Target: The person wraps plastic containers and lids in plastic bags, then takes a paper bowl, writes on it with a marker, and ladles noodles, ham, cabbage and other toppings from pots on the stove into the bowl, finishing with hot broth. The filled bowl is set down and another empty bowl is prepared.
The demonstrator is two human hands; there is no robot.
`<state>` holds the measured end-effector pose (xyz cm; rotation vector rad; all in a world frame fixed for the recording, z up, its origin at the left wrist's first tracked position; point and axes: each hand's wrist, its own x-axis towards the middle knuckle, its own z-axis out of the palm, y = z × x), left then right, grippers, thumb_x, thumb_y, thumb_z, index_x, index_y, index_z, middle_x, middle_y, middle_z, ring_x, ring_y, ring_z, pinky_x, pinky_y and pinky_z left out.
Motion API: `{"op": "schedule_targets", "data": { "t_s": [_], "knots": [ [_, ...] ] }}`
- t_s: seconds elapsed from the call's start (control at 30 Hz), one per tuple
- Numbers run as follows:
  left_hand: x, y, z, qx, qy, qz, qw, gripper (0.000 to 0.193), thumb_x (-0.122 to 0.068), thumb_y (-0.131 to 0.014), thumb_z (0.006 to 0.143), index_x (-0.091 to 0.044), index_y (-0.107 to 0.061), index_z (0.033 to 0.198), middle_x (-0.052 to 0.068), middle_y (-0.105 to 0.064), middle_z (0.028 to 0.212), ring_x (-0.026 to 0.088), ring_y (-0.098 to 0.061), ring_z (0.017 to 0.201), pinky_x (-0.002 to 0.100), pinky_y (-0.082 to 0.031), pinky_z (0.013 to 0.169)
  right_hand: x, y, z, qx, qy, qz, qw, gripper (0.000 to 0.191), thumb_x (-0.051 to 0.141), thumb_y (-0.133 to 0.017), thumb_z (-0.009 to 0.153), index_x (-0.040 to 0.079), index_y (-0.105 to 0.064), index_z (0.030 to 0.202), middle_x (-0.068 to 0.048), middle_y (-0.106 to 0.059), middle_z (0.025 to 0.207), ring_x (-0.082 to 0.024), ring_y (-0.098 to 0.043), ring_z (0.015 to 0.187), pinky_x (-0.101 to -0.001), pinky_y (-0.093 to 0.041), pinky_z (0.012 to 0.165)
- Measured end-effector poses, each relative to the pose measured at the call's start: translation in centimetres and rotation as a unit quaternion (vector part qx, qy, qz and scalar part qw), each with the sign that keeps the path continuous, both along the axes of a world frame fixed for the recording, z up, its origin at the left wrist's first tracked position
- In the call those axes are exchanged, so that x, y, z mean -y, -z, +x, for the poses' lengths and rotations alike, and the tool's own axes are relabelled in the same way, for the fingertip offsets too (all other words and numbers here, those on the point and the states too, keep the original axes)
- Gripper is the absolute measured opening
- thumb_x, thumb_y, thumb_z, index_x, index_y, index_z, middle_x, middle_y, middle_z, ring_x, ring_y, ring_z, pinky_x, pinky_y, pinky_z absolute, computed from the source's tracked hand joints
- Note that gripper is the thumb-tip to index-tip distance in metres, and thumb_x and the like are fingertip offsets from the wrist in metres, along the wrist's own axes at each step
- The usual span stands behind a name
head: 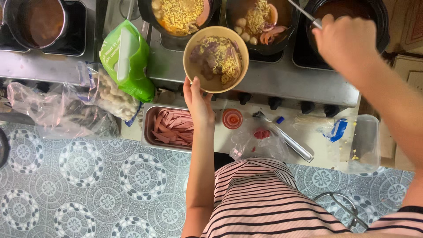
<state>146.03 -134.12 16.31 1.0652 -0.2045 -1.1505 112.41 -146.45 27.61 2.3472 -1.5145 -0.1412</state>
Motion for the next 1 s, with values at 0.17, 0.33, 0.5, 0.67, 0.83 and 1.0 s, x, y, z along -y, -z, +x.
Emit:
{"op": "schedule_targets", "data": {
  "t_s": [0.17, 0.33, 0.5, 0.67, 0.83, 1.0],
  "knots": [
    [0.1, 0.1, -0.1, 0.005, 0.006, 0.001, 1.000, 0.056, -0.027, -0.062, 0.101, -0.007, -0.042, 0.149, 0.006, -0.059, 0.126, 0.017, -0.057, 0.114, 0.045, -0.054, 0.093, 3.9, -1.3, -3.1, 0.055, 0.081, 0.194, 0.976, 0.044, 0.042, -0.058, 0.115, 0.004, -0.078, 0.108, -0.018, -0.069, 0.069, -0.034, -0.067, 0.062, -0.0483, -0.056, 0.063],
    [-0.2, 0.1, 0.0, 0.007, 0.002, 0.018, 1.000, 0.055, -0.026, -0.062, 0.100, -0.008, -0.042, 0.148, 0.006, -0.060, 0.127, 0.017, -0.057, 0.115, 0.045, -0.055, 0.095, 5.3, -0.8, -5.6, 0.116, 0.246, 0.353, 0.895, 0.045, 0.040, -0.051, 0.112, 0.000, -0.071, 0.120, -0.021, -0.063, 0.062, -0.027, -0.057, 0.043, -0.0404, -0.048, 0.041],
    [-0.2, 0.1, 0.2, 0.007, 0.000, 0.014, 1.000, 0.055, -0.027, -0.062, 0.100, -0.008, -0.042, 0.148, 0.008, -0.057, 0.131, 0.019, -0.057, 0.118, 0.047, -0.056, 0.096, 4.9, 0.2, -6.7, 0.200, 0.272, 0.421, 0.842, 0.048, 0.043, -0.052, 0.109, 0.003, -0.077, 0.112, -0.015, -0.062, 0.065, -0.024, -0.051, 0.042, -0.0412, -0.046, 0.042],
    [-0.2, 0.4, 0.6, 0.004, -0.005, 0.026, 1.000, 0.057, -0.027, -0.063, 0.098, -0.009, -0.042, 0.147, 0.008, -0.056, 0.135, 0.020, -0.056, 0.121, 0.046, -0.054, 0.094, 1.7, 1.9, -4.7, 0.280, 0.309, 0.456, 0.786, 0.048, 0.045, -0.053, 0.107, 0.003, -0.077, 0.108, -0.010, -0.062, 0.066, -0.018, -0.052, 0.046, -0.0382, -0.047, 0.045],
    [-0.2, 0.8, 1.0, 0.002, -0.008, 0.019, 1.000, 0.057, -0.028, -0.064, 0.098, -0.009, -0.042, 0.147, 0.008, -0.057, 0.135, 0.021, -0.057, 0.120, 0.046, -0.055, 0.095, -1.6, 3.3, -0.6, 0.384, 0.320, 0.484, 0.718, 0.050, 0.042, -0.049, 0.108, -0.002, -0.072, 0.104, -0.006, -0.058, 0.064, -0.014, -0.049, 0.044, -0.0326, -0.042, 0.043],
    [-0.1, 0.9, 1.2, -0.003, -0.008, 0.015, 1.000, 0.057, -0.027, -0.064, 0.099, -0.009, -0.041, 0.148, 0.007, -0.058, 0.132, 0.018, -0.058, 0.116, 0.045, -0.055, 0.095, -3.7, 4.4, 1.6, 0.460, 0.328, 0.507, 0.650, 0.049, 0.039, -0.044, 0.109, -0.003, -0.068, 0.102, -0.004, -0.052, 0.060, -0.013, -0.046, 0.041, -0.0325, -0.039, 0.039]
  ]
}}
